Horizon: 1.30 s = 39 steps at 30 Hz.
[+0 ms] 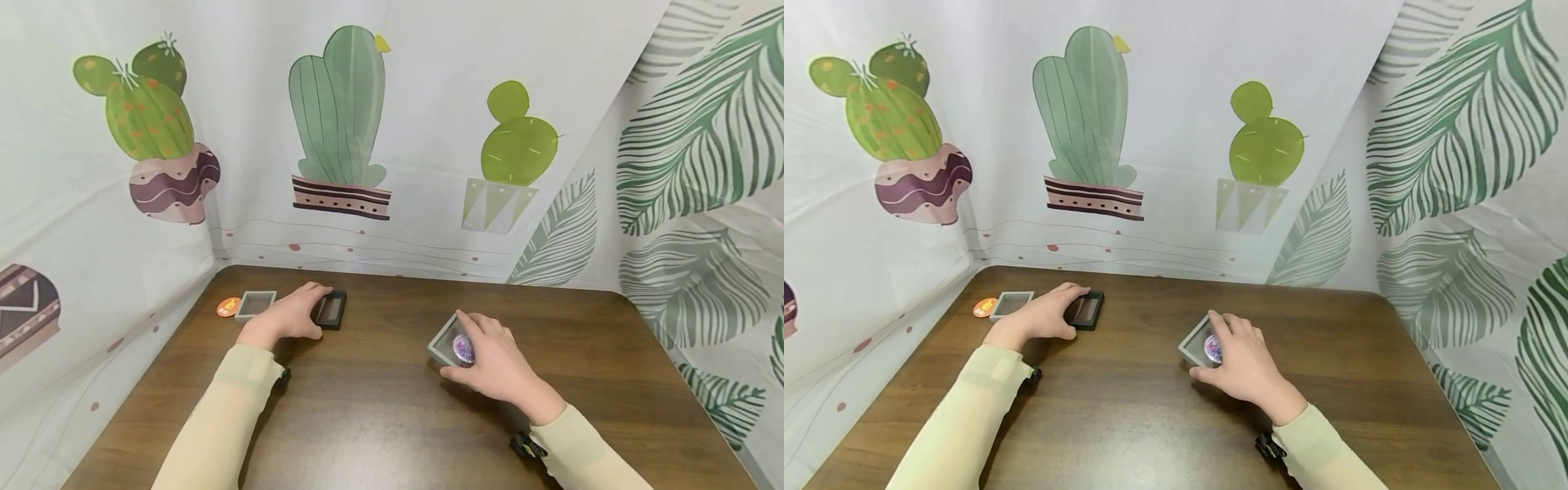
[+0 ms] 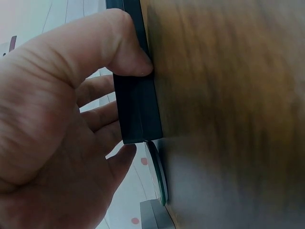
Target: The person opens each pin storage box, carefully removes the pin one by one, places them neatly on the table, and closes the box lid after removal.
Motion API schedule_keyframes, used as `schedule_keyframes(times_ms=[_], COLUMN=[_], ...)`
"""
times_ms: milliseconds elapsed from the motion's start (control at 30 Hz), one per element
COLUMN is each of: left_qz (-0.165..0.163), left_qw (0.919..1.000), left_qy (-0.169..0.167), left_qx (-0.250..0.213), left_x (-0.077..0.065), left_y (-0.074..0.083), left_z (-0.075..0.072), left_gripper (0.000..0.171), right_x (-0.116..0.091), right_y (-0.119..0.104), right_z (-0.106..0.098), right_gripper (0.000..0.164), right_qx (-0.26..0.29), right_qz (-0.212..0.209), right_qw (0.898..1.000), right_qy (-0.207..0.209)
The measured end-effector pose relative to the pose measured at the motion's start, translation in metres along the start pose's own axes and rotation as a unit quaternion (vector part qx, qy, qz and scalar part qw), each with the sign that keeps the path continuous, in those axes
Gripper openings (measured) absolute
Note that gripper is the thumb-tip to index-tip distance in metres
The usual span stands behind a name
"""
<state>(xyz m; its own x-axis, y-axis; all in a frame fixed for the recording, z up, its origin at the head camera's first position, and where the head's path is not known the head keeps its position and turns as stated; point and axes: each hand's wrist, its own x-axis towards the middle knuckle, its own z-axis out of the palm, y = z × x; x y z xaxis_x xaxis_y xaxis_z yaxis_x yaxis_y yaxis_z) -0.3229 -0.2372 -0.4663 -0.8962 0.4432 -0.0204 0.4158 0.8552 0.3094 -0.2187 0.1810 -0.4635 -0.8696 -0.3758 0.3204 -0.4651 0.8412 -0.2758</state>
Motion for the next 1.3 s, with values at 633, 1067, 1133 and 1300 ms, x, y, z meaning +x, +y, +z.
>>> schedule_keyframes(times_ms=[633, 1067, 1133, 1300], left_qz=[-0.006, -0.002, -0.002, 0.001], left_qw=[1.0000, 1.0000, 1.0000, 1.0000], left_qy=[-0.005, 0.001, 0.001, 0.001], left_qx=[0.002, 0.000, 0.001, 0.001], left_x=[0.000, 0.000, 0.000, 0.000], left_y=[-0.001, -0.001, -0.001, 0.000], left_z=[0.000, 0.000, 0.000, 0.001], left_gripper=[0.094, 0.093, 0.093, 0.093], right_x=[-0.015, -0.023, -0.024, -0.027], right_y=[-0.045, -0.062, -0.064, -0.067], right_z=[0.010, 0.014, 0.014, 0.016], right_gripper=[0.108, 0.110, 0.110, 0.110], right_qx=[0.022, 0.015, 0.016, 0.015], right_qz=[-0.073, -0.113, -0.116, -0.128], right_qw=[0.996, 0.992, 0.991, 0.989], right_qy=[-0.037, -0.057, -0.065, -0.079])
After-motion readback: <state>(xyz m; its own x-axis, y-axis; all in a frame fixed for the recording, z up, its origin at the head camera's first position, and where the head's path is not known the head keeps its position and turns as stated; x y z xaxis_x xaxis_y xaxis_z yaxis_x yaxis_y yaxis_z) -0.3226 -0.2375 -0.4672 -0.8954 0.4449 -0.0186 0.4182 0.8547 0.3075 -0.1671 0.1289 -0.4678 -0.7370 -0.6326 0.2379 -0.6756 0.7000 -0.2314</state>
